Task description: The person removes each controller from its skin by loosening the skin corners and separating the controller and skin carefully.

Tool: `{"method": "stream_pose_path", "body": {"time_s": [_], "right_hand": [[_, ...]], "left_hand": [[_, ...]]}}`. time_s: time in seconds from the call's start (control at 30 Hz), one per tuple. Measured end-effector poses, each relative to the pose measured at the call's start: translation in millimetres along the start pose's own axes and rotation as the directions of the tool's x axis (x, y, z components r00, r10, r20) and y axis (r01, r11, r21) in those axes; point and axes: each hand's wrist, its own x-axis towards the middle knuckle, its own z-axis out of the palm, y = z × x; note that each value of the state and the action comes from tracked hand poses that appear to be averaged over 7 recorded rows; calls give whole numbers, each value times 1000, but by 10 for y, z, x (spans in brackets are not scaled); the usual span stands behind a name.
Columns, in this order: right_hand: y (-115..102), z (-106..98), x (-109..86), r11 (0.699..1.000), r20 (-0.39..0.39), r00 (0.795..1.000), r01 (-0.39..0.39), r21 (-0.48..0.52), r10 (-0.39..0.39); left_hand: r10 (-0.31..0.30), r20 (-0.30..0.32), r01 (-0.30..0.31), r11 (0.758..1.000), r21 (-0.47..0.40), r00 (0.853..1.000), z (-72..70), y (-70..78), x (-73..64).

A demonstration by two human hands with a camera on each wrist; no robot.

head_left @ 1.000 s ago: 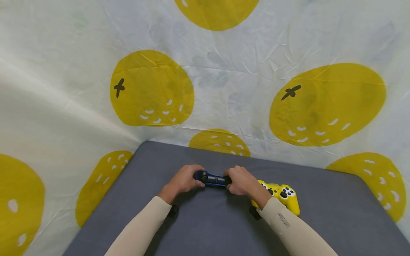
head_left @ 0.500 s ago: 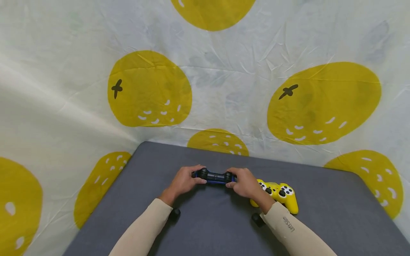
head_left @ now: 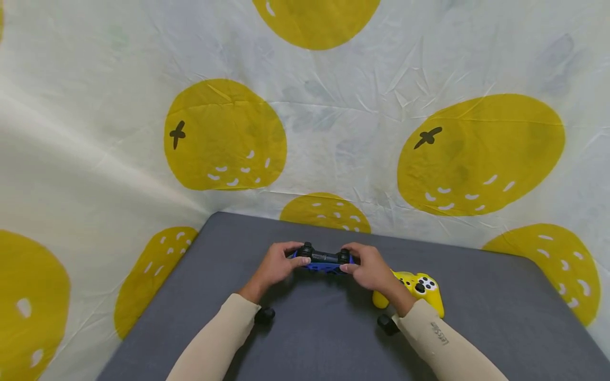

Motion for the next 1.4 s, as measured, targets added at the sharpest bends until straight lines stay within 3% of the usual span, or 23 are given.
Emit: {"method": "stream_pose_path", "body": {"time_s": [0.27, 0.4, 0.57, 0.83, 1.07, 1.27, 1.4], "right_hand": [[-107, -99, -48, 981, -71, 997, 6, 192, 8], [-151, -115, -65, 972, -121, 993, 13, 233, 16], [-189, -137, -85, 968, -173, 985, 34, 250, 11], [-243, -131, -108, 964, -227, 974, 54, 260, 7], [-293, -113, -151, 976, -267, 964, 53, 211, 6], [-290, -69, -208, 960, -255, 962, 157, 231, -96], [-283, -12, -225, 975, -258, 956, 181, 130, -143]], "left_hand": [[-14, -79, 5, 993, -114, 997, 6, 127, 40], [-38, -118, 21, 989, -149, 992, 16, 209, 37], [-111, -125, 87, 980, -180, 986, 18, 301, 33], [-191, -130, 155, 957, -247, 973, 8, 447, 9], [-242, -166, 179, 929, -324, 956, -4, 540, 37], [-307, -186, 222, 900, -374, 933, -25, 591, 42], [-337, -171, 246, 881, -405, 926, -32, 636, 30]]}}
